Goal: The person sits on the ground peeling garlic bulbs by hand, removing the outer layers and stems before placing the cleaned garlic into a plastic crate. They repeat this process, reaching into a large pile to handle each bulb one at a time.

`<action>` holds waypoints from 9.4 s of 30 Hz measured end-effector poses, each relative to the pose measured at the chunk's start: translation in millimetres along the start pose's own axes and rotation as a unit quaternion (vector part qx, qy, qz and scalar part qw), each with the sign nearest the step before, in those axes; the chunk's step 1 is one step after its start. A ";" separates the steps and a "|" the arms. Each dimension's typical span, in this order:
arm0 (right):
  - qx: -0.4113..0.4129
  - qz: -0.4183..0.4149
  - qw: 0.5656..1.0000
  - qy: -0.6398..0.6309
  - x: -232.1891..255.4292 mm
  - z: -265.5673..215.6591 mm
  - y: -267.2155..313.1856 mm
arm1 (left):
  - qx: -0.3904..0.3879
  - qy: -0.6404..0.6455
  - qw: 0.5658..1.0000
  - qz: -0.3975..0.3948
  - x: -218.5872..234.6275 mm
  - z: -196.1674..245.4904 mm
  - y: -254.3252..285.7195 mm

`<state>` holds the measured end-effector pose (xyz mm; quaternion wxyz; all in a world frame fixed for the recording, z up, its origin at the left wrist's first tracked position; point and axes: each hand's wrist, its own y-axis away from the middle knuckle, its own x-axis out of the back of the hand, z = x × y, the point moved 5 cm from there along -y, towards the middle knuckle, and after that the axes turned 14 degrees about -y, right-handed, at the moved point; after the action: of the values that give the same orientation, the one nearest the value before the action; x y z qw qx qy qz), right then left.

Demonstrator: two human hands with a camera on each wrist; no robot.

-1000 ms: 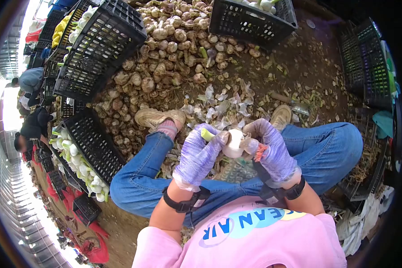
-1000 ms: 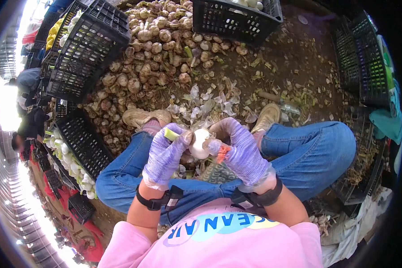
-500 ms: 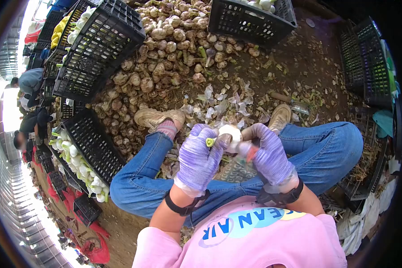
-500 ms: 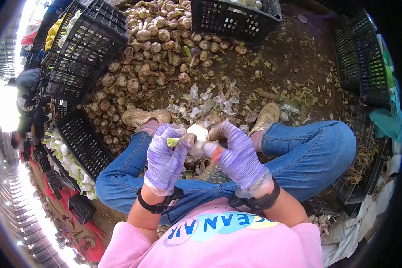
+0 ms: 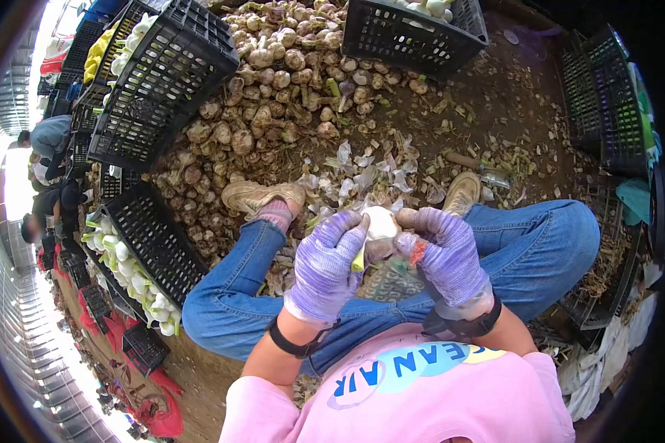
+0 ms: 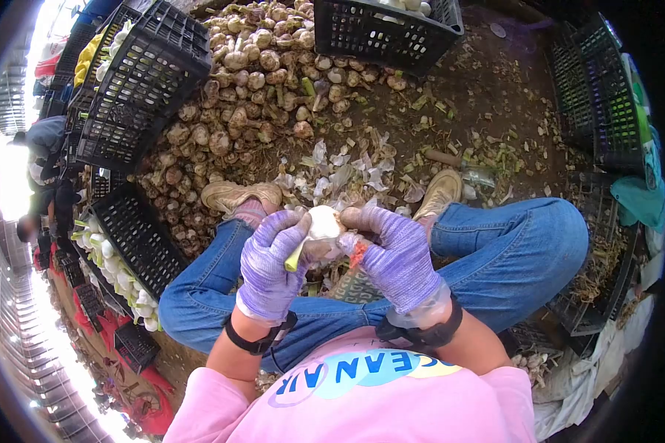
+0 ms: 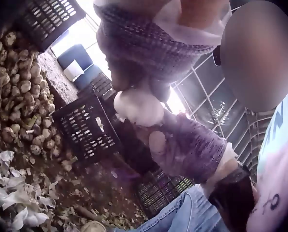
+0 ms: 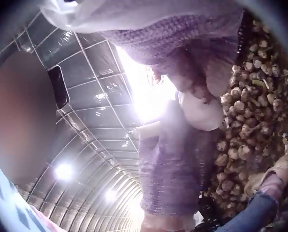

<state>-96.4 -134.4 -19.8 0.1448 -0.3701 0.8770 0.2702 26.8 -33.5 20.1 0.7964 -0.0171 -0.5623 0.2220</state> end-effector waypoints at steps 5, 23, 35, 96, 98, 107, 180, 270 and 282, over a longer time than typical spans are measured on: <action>-0.058 0.048 0.996 -0.039 8.3 14.6 -9.5 | 0.085 0.212 0.971 0.074 -12.0 -13.4 8.8; -0.086 -0.037 0.995 0.017 -9.6 -4.0 -6.0 | 0.350 0.463 0.806 -0.118 -32.7 -31.2 15.4; -0.169 -0.053 0.983 -0.040 1.1 12.9 -10.1 | 0.316 0.434 0.834 -0.128 -39.9 -35.8 18.4; 0.005 -0.122 0.989 0.080 11.6 7.8 -43.3 | 0.421 0.415 0.766 -0.252 -69.8 -53.2 -1.7; 0.006 -0.123 0.989 0.087 14.5 9.9 -47.5 | 0.388 0.374 0.801 -0.260 -71.2 -54.4 -6.1; 0.067 -0.227 0.957 0.167 6.1 22.3 -45.1 | 0.467 0.473 0.735 -0.131 -96.9 -90.2 -11.8; -0.110 -0.065 0.984 -0.126 -3.7 12.8 -13.8 | 0.290 0.558 0.754 -0.188 -42.3 -18.6 27.7; -0.031 -0.158 0.985 -0.060 -21.4 8.5 -8.8 | 0.394 0.630 0.669 -0.015 -66.8 -57.1 40.8; -0.089 -0.111 0.990 -0.025 0.5 49.1 -17.7 | 0.206 0.583 0.687 0.382 155.8 -156.9 -55.3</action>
<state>-81.2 -116.4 -66.3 0.1627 -0.4699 0.7990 0.3382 229.0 9.6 116.2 0.7938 -0.1922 0.1304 0.5621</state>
